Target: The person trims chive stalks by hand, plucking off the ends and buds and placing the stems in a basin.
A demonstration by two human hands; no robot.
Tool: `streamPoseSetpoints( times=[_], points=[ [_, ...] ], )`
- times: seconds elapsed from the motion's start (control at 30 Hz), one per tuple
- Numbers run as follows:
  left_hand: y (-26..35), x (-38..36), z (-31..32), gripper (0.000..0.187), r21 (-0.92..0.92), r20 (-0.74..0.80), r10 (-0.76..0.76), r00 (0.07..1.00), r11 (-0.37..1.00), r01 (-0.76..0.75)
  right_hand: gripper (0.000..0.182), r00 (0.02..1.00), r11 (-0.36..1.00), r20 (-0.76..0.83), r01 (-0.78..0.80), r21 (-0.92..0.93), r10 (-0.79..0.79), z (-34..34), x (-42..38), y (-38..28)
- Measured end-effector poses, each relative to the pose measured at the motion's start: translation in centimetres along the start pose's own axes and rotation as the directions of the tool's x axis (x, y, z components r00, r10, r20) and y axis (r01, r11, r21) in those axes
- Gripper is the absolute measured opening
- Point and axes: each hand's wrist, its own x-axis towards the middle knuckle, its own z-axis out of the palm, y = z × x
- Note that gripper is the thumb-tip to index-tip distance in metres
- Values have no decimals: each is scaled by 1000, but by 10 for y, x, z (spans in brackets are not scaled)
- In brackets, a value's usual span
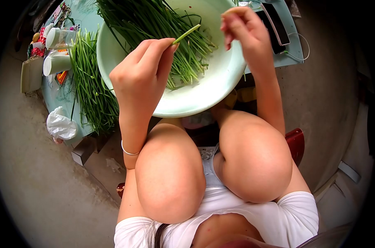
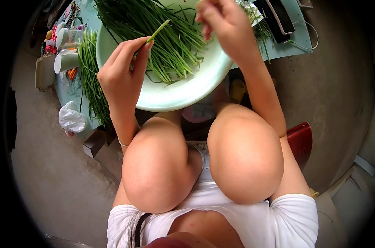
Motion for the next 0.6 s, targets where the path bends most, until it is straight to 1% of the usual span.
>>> streamPoseSetpoints(
  times=[0.03, 0.1, 0.13, 0.27, 0.3, 0.33, 0.37, 0.43, 0.47, 0.53, 0.57, 0.6],
  points=[
    [1, 2, 0, 8, -5, 3, 9, 1000, 1000, -9, 21, 1000, 1000, -2, -1, 0, 1, 4, -1, -2],
    [2, 3, 0, 9, -10, 6, 19, 1000, 1000, -18, 23, 984, 995, 149, -96, 9, 94, 9, -4, -5],
    [3, 3, 0, 9, -6, 4, 20, 1000, 1000, -20, 24, 974, 988, 175, -150, 33, 142, 9, -4, -7],
    [3, 2, 2, 10, 8, 2, 44, 999, 999, -44, 27, 958, 983, 225, -184, -2, 179, 18, -5, -18],
    [3, 2, 3, 10, 7, 5, 44, 999, 999, -44, 28, 961, 981, 238, -108, -159, 144, 22, -4, -19],
    [4, 2, 3, 10, -3, 4, 60, 998, 998, -60, 28, 960, 950, 255, -29, -310, 112, 26, -5, -19],
    [5, 3, 4, 10, -13, 0, 76, 997, 997, -76, 28, 961, 950, 252, -32, -310, 114, 28, -5, -20],
    [5, 2, 4, 10, -15, 13, 76, 997, 997, -76, 26, 946, 969, 276, -112, -220, 172, 30, -4, -21],
    [5, 2, 4, 10, -15, 24, 74, 997, 997, -74, 26, 946, 969, 276, -111, -220, 172, 30, -4, -20],
    [2, 1, 2, 10, -19, 34, 83, 996, 996, -82, 21, 933, 979, 296, -192, -71, 204, 29, -5, -19],
    [1, 1, 2, 11, -24, 46, 91, 995, 996, -90, 21, 933, 979, 297, -193, -70, 205, 28, -6, -17],
    [1, 1, 2, 11, -23, 48, 89, 995, 996, -88, 20, 927, 975, 309, -220, -9, 212, 27, -6, -16]
  ],
)
